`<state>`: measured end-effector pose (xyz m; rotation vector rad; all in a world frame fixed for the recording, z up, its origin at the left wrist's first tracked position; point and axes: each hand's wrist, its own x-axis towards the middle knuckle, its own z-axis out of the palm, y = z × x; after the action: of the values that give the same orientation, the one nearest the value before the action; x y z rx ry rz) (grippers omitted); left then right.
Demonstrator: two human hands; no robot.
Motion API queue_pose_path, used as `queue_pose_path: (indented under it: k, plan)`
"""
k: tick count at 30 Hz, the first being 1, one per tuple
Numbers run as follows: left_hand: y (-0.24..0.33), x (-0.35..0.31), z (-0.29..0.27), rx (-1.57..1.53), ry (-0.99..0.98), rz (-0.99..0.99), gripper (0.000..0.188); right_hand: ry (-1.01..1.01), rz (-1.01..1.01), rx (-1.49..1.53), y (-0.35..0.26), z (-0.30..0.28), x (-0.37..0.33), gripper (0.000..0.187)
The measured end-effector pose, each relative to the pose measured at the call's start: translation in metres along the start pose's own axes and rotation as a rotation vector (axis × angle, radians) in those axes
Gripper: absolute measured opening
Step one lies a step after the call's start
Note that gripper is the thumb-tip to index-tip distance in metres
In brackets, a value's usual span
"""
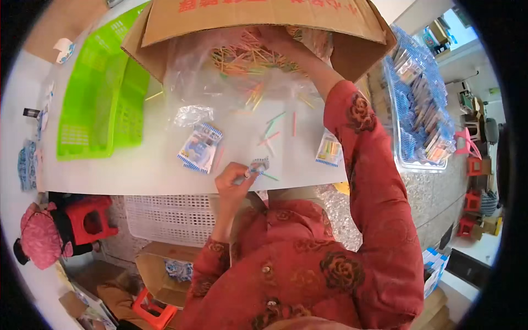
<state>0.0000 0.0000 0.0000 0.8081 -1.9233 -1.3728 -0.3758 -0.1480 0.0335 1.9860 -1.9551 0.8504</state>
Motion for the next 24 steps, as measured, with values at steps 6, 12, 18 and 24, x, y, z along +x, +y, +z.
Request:
queue_pose_path:
  k: [6, 12, 18, 24]
  plan:
    - [0.004, 0.009, 0.023, -0.166, -0.071, 0.080, 0.016, 0.000, 0.173, -0.174, 0.072, -0.003, -0.028, 0.033]
    - [0.002, 0.006, 0.016, -0.146, -0.052, 0.100, 0.016, 0.072, 0.110, -0.420, 0.048, -0.027, -0.030, 0.035]
    - [0.008, 0.007, 0.015, -0.106, -0.029, 0.129, 0.016, -0.273, 0.215, -0.245, 0.035, -0.069, -0.056, 0.032]
    - [0.005, 0.008, 0.015, -0.105, -0.039, 0.121, 0.020, -0.281, 0.254, -0.221, 0.029, -0.095, -0.080, 0.029]
